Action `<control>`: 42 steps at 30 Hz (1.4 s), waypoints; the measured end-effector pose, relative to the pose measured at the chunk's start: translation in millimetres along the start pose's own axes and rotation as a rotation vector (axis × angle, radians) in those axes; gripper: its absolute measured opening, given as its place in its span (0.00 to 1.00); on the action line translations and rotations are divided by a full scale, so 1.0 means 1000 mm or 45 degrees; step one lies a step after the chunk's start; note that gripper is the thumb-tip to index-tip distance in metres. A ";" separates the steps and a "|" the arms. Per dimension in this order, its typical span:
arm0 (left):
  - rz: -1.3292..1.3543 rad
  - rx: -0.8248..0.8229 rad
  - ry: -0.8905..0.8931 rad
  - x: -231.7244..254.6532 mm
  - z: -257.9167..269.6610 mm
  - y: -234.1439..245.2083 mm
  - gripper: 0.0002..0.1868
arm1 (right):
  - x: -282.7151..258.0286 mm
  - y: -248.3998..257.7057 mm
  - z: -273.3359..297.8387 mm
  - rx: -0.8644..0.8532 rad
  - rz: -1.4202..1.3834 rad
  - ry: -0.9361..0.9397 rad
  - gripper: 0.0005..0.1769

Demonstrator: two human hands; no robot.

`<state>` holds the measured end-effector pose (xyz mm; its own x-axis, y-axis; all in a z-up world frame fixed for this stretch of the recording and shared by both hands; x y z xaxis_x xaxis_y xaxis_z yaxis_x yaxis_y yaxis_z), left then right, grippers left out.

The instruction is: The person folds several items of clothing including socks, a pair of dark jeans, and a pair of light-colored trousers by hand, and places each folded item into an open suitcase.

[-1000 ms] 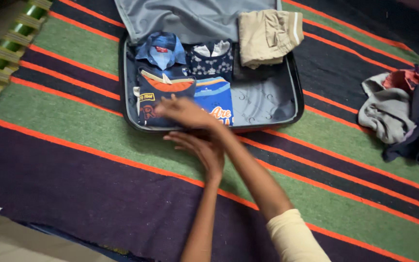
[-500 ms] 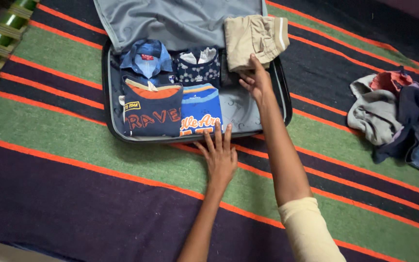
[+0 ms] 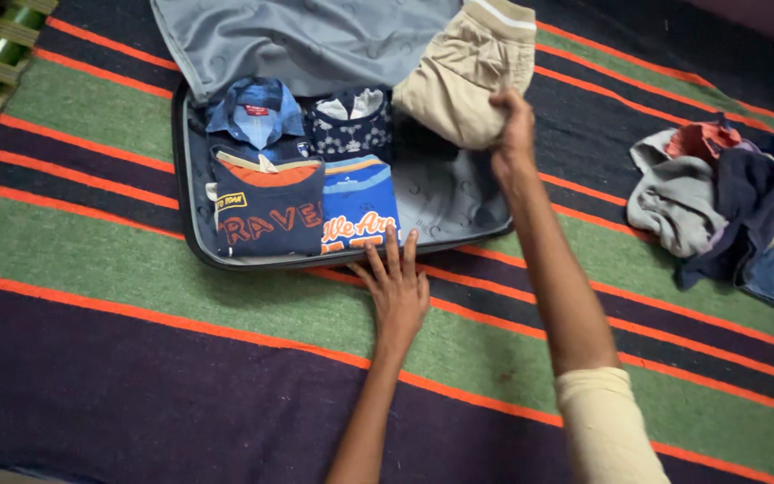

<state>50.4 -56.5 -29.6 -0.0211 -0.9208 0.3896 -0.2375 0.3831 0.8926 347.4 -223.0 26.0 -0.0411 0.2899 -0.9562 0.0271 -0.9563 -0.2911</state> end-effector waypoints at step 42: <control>-0.055 -0.029 0.007 -0.002 0.004 -0.021 0.42 | 0.114 -0.045 0.094 -1.012 2.312 -0.734 0.65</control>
<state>52.1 -62.8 -50.4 -0.0057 -0.9360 0.3519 -0.2161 0.3448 0.9135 247.7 -150.0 -67.2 0.2889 -0.9567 -0.0356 0.7158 0.1912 0.6716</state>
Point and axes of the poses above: each hand's wrist, its own z-axis away from the middle knuckle, its own y-axis out of the back of the hand, x = y × z, the point moved 5 cm from there along -z, towards the middle knuckle, and after that the axes turned 13 degrees about -x, right-handed, at the moved point
